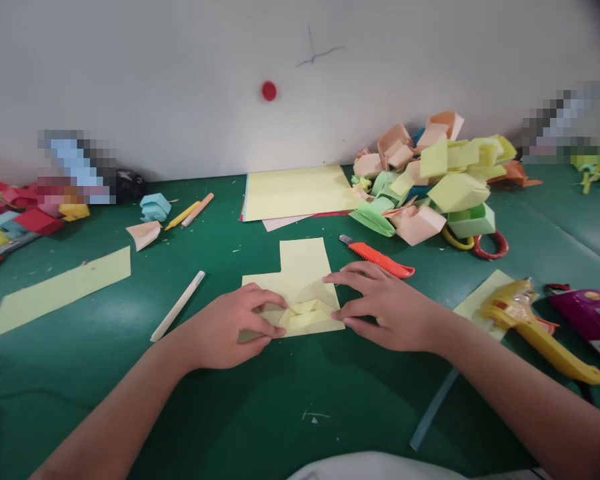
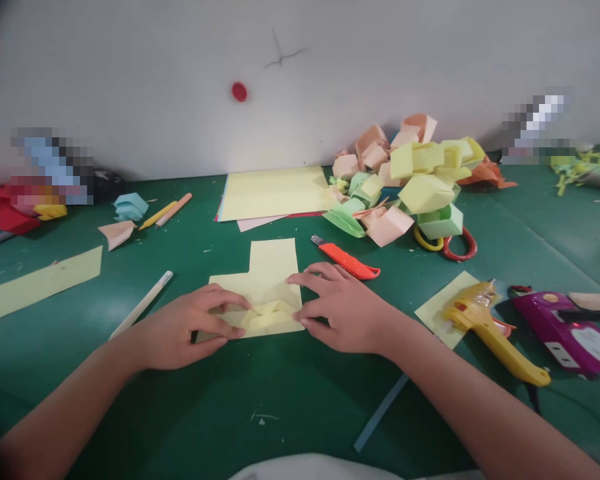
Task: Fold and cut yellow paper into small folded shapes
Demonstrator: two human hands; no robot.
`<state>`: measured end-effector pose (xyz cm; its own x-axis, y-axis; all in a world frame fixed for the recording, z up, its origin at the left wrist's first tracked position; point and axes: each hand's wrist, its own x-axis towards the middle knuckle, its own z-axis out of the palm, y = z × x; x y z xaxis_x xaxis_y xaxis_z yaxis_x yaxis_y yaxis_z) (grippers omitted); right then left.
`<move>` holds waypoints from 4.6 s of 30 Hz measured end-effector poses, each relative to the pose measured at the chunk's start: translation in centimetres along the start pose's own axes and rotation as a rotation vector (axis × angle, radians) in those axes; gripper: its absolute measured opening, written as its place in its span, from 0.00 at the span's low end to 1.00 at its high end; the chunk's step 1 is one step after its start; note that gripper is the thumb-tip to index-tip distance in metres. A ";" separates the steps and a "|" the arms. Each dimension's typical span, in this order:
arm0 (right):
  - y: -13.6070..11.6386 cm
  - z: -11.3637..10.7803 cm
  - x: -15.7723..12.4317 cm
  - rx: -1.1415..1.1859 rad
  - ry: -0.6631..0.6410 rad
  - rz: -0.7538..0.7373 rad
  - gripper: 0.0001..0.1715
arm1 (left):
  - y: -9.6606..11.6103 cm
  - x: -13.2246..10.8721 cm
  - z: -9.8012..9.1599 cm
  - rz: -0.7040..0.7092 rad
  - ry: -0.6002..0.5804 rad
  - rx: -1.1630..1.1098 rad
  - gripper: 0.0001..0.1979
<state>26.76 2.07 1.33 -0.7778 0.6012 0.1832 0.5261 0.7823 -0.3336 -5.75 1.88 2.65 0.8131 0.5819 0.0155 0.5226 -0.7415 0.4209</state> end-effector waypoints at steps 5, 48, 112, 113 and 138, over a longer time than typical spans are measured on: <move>-0.2 0.5 0.5 0.117 0.049 0.083 0.09 | -0.4 0.2 0.4 -0.134 0.081 -0.171 0.12; -0.8 3.3 1.3 -0.014 0.188 0.013 0.13 | 1.6 2.5 3.8 -0.353 0.291 -0.144 0.14; -1.7 2.7 1.8 -0.202 0.112 -0.122 0.11 | 2.2 2.1 3.7 0.053 0.175 0.231 0.09; -1.7 2.8 1.9 -0.203 0.125 -0.121 0.11 | 2.1 2.1 3.7 0.047 0.184 0.221 0.09; -1.4 3.9 2.1 -0.093 0.222 -0.008 0.11 | 2.4 2.6 4.6 -0.082 0.326 0.420 0.11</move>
<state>23.06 1.55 -1.42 -0.6927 0.6079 0.3880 0.5576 0.7927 -0.2464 -1.23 0.06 -0.45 0.6780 0.6678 0.3071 0.6933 -0.7198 0.0346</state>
